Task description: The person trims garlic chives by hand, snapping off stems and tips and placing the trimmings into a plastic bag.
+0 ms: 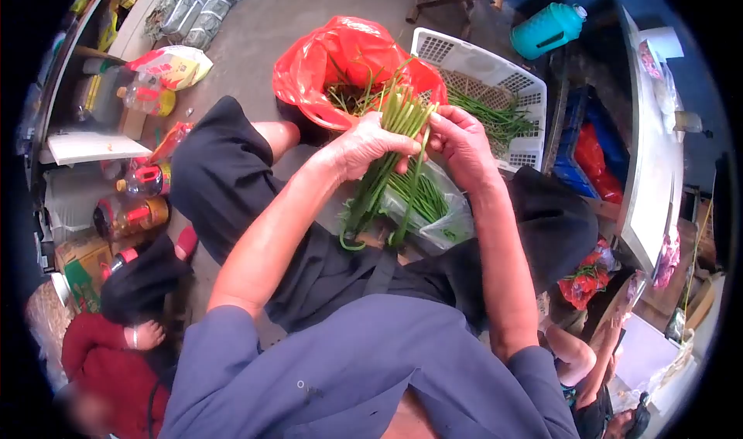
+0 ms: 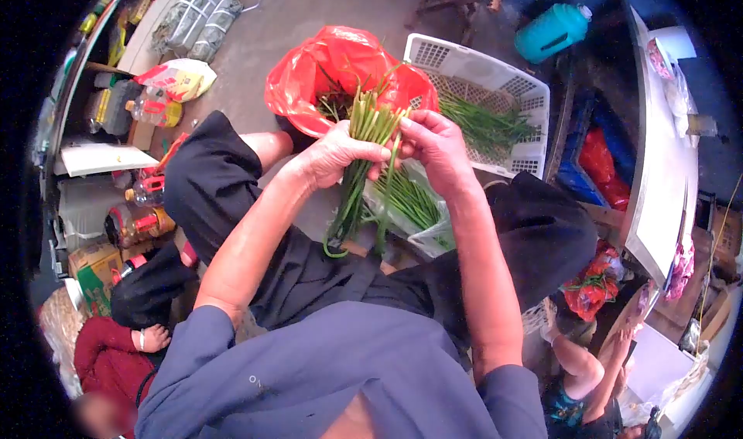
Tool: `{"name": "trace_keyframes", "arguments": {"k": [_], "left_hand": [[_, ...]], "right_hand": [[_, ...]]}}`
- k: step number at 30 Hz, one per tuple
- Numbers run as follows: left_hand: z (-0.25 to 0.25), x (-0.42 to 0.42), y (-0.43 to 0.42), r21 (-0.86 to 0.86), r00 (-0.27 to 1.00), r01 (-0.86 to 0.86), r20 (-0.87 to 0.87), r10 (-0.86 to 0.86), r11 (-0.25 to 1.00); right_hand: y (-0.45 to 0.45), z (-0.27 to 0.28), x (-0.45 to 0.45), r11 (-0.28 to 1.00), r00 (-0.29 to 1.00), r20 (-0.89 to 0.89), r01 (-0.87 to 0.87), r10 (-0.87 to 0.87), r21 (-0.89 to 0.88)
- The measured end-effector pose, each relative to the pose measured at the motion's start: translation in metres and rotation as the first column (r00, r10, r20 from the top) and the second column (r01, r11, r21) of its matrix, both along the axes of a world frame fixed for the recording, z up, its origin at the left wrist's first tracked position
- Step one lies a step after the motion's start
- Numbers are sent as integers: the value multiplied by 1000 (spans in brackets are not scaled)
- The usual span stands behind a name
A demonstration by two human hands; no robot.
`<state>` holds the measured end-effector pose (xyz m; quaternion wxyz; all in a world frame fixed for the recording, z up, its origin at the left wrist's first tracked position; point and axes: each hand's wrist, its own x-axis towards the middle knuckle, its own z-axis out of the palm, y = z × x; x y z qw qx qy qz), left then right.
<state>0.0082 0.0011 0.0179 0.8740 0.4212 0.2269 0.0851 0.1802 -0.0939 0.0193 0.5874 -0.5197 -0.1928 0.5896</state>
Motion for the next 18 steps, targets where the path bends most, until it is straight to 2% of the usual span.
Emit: {"name": "trace_keyframes", "arguments": {"k": [3, 5, 7, 9, 10, 12, 15, 18], "left_hand": [[-1, -1, 2, -61, 1000, 21, 16, -20, 998], [9, 0, -1, -136, 998, -47, 28, 51, 990], [2, -1, 3, -141, 999, -27, 37, 32, 990], [1, -1, 5, -146, 999, -11, 43, 18, 989], [3, -1, 6, -149, 999, -6, 49, 13, 989], [3, 0, 5, -154, 998, 0, 54, 9, 988], [1, 0, 4, -159, 998, -53, 17, 56, 986], [-1, 0, 5, -151, 999, -51, -25, 48, 987]], "right_hand": [[3, -3, -4, 999, 998, -56, 42, -41, 12], [5, -8, -5, 999, 998, -49, 49, -48, 9], [6, -12, -6, 998, 998, -41, 57, -57, 8], [7, -13, -9, 990, 989, 95, 120, -113, -69], [6, -16, -10, 991, 989, 93, 119, -112, -69], [3, -23, -11, 969, 972, 92, 225, -216, -100], [-6, -27, -14, 970, 967, 154, 222, -205, -103], [-10, -29, -19, 974, 970, 133, 212, -201, -75]]}}
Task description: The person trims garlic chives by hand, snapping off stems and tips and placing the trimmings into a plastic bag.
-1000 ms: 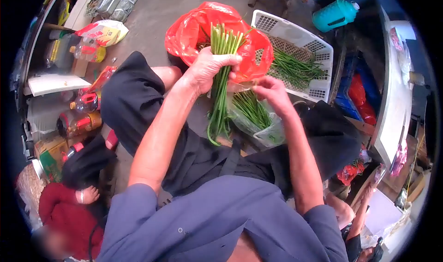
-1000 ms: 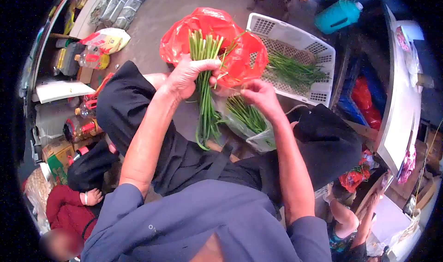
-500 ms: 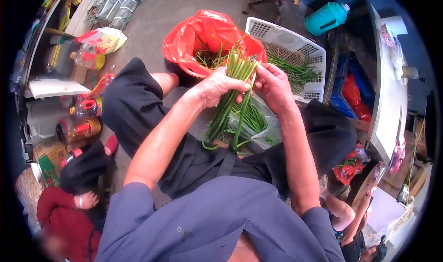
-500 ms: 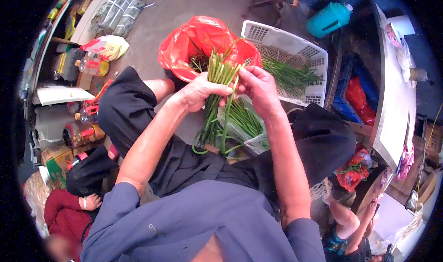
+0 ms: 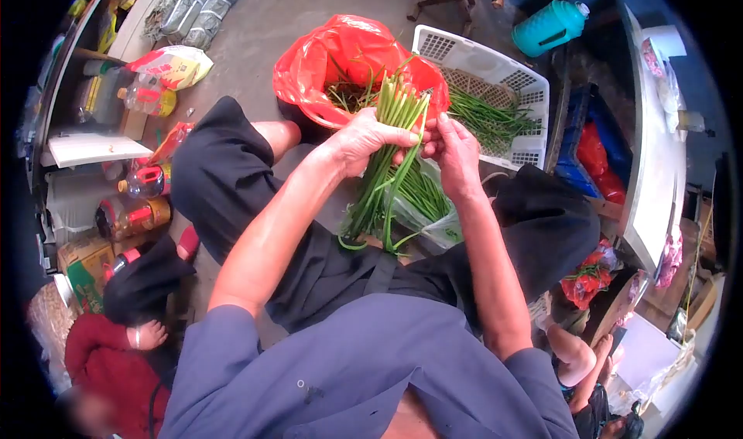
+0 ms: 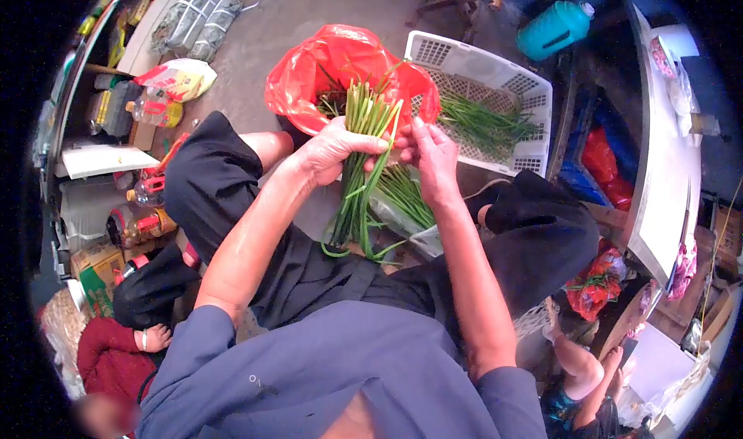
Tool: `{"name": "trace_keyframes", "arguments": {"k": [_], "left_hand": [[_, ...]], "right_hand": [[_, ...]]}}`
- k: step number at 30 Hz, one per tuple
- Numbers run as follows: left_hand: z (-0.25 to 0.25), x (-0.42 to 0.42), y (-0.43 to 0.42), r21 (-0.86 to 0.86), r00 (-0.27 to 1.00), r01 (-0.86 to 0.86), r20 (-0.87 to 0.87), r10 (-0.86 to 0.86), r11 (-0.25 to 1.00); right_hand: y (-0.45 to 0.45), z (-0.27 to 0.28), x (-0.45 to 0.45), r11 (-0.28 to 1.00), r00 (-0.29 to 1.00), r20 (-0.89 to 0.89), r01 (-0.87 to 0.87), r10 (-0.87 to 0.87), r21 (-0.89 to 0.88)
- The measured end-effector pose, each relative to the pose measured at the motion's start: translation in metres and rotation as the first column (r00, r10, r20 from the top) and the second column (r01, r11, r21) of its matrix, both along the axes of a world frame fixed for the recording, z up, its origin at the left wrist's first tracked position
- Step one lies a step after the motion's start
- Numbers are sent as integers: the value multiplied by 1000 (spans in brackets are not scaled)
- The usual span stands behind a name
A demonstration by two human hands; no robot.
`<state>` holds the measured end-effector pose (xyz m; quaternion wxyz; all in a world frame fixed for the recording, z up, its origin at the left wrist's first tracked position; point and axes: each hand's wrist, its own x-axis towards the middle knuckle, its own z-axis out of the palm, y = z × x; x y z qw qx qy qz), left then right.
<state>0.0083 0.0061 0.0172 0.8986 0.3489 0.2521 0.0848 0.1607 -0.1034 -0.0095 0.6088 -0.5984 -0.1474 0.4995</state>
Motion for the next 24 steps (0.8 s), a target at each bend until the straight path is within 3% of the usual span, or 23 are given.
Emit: {"name": "trace_keyframes", "arguments": {"k": [5, 8, 15, 17, 24], "left_hand": [[1, 2, -3, 40, 999, 0, -48, 2, 999], [-7, 2, -1, 58, 998, 13, -60, -9, 998], [-6, 4, -4, 44, 995, -48, -88, 52, 998], [-3, 4, -4, 60, 994, -35, -98, 41, 998], [-2, 2, -3, 83, 993, -21, -115, 30, 996]], "right_hand": [[8, 1, -4, 993, 998, -64, -1, 9, 122], [12, 1, -4, 984, 982, 148, -133, 115, 115], [15, 5, -12, 994, 985, 155, -85, 73, 74], [17, 1, -12, 996, 951, 301, -84, 70, 32], [21, -6, -13, 997, 930, 363, -71, 56, 29]]}}
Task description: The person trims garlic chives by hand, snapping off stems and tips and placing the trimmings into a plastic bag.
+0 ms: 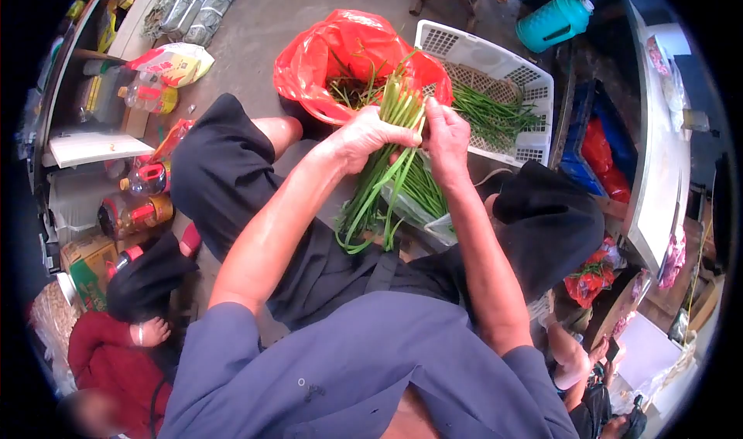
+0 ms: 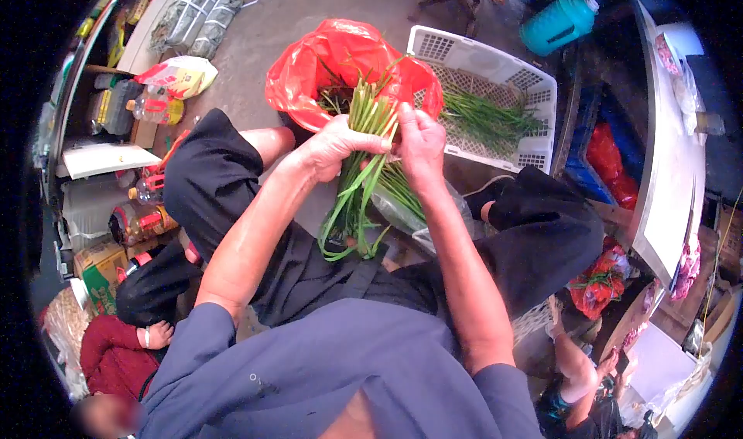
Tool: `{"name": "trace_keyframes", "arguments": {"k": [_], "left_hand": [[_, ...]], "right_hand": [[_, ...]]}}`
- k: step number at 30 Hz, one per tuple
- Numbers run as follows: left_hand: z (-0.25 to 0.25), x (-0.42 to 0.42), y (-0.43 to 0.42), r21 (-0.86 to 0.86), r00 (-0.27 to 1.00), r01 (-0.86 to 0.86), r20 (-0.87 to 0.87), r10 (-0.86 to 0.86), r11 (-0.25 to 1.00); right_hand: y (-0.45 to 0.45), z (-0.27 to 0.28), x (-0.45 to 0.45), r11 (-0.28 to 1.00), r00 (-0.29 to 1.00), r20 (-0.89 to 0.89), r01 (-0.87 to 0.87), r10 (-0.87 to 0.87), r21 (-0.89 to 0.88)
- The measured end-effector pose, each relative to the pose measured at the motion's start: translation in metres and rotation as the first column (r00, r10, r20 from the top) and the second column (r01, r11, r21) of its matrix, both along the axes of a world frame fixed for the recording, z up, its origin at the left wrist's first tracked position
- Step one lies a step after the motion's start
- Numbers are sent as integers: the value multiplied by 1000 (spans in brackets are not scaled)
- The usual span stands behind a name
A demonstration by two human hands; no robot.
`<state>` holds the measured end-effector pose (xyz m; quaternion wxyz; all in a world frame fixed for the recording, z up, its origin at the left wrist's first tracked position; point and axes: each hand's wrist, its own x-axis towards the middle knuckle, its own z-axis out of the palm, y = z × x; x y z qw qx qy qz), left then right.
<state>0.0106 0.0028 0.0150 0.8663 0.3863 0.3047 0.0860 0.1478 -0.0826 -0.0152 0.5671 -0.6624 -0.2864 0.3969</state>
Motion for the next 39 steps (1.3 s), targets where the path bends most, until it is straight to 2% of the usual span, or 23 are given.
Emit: {"name": "trace_keyframes", "arguments": {"k": [2, 3, 6, 9, 11, 12, 14, 16, 17, 21, 24, 28, 31, 33, 34, 39], "left_hand": [[10, 0, -4, -15, 1000, 10, 14, -10, 1000], [14, 0, -5, -31, 999, 22, 28, -21, 999], [8, -1, -1, -17, 999, 22, 46, -22, 1000], [-5, 1, 2, -59, 993, 12, 117, -5, 998], [0, -3, 5, -118, 995, -21, 95, 32, 993], [8, -6, 8, -102, 995, -41, 88, 50, 994], [8, -13, 18, -63, 995, -40, 94, 46, 997], [16, -17, 26, -15, 991, -42, 127, 44, 999], [24, -19, 28, -71, 989, -91, 108, 99, 993], [33, -27, 34, -69, 986, -108, 116, 115, 992], [31, -27, 35, -111, 983, -126, 119, 139, 986], [29, -24, 36, -110, 981, -164, 85, 174, 980], [23, -25, 40, -58, 980, -168, 94, 173, 984], [22, -23, 41, -47, 981, -170, 84, 173, 984], [22, -22, 41, -32, 982, -171, 78, 173, 985], [20, -18, 39, -28, 983, -170, 64, 171, 985]], "right_hand": [[3, 2, 3, 966, 941, -216, 253, -259, -57], [2, -12, 12, 963, 929, -254, 267, -270, -46], [-7, -22, 20, 967, 939, -232, 249, -253, -48], [-20, -33, 19, 984, 982, -171, 51, -81, -172], [-30, -44, 16, 966, 971, -241, -52, -10, -252], [-36, -56, 18, 966, 969, -246, -51, -13, -255], [-54, -91, 25, 886, 976, -154, -206, 155, -415], [-67, -128, 28, 811, 975, -31, -199, 218, -550], [-72, -143, 29, 764, 960, 5, -220, 280, -606], [-80, -175, 13, 747, 922, 125, -211, 366, -630], [-72, -177, 1, 845, 814, 432, -128, 389, -519], [-54, -169, -15, 856, 824, 441, -97, 355, -508], [-47, -170, -26, 840, 774, 441, -208, 454, -501], [-48, -173, -32, 768, 626, 514, -227, 586, -599], [-50, -175, -34, 760, 603, 528, -218, 598, -612], [-54, -176, -30, 730, 577, 516, -225, 634, -645]]}}
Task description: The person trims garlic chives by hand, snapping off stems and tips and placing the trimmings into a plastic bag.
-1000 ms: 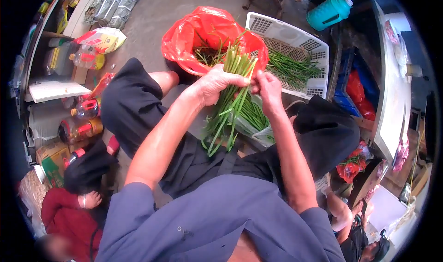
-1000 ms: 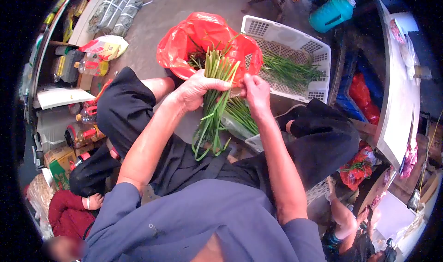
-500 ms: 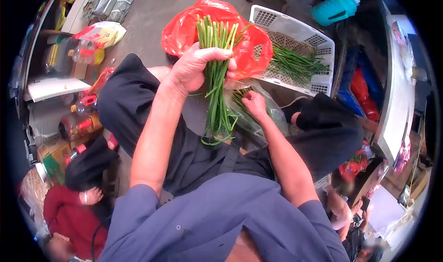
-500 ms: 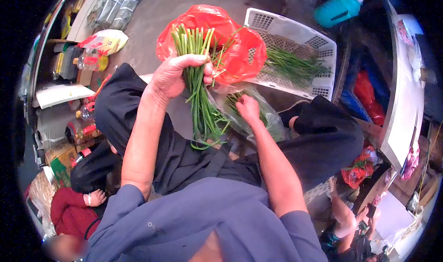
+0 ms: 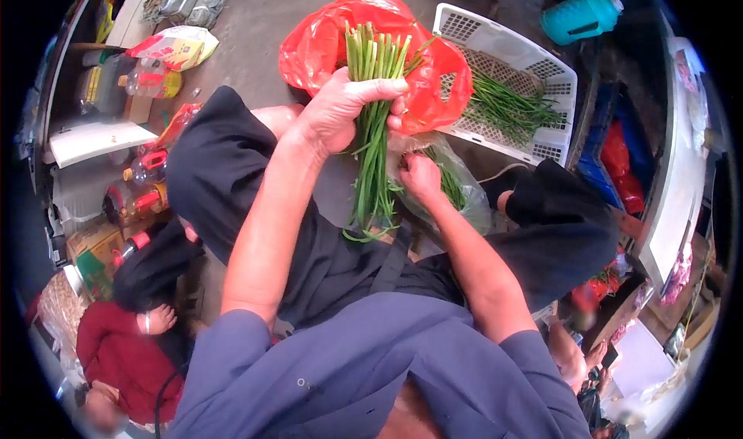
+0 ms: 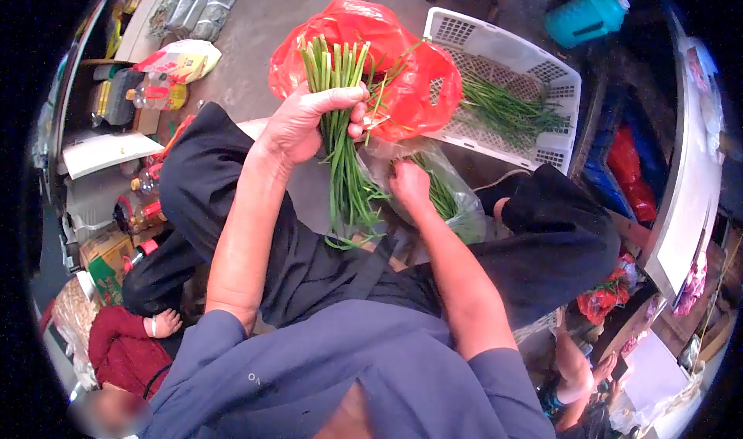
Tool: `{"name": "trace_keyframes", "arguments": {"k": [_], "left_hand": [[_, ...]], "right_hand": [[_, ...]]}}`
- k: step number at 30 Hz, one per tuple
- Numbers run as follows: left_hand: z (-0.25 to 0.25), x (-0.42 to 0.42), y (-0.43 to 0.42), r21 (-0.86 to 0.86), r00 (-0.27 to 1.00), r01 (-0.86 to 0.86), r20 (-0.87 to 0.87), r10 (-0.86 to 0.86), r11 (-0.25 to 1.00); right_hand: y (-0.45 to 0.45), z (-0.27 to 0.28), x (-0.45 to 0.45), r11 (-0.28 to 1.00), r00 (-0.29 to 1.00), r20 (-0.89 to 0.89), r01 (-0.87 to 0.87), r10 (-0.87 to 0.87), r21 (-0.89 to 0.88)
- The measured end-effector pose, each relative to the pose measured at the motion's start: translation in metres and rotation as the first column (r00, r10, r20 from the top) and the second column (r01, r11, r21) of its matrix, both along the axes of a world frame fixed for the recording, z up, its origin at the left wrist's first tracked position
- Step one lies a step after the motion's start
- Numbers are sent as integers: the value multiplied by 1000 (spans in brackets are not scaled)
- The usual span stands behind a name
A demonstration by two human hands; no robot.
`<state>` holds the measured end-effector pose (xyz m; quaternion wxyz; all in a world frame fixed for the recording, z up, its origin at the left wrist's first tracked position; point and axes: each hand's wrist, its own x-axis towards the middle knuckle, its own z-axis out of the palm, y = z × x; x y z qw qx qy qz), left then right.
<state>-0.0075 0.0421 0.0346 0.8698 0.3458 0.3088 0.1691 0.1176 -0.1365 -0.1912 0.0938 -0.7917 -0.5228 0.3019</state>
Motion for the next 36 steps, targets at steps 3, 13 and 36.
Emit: {"name": "trace_keyframes", "arguments": {"k": [3, 13, 36], "left_hand": [[1, 2, -1, 59, 1000, 1, 0, -1, 998], [-7, 3, -5, 109, 1000, 13, -16, -11, 994], [-19, 23, -41, 146, 982, 185, -69, -177, 972]], "right_hand": [[-2, 15, 12, 999, 999, -25, 29, -28, 26], [3, 84, 57, 919, 721, -607, 394, -333, -36], [41, 190, 40, 752, 213, -958, 659, -193, -5]]}}
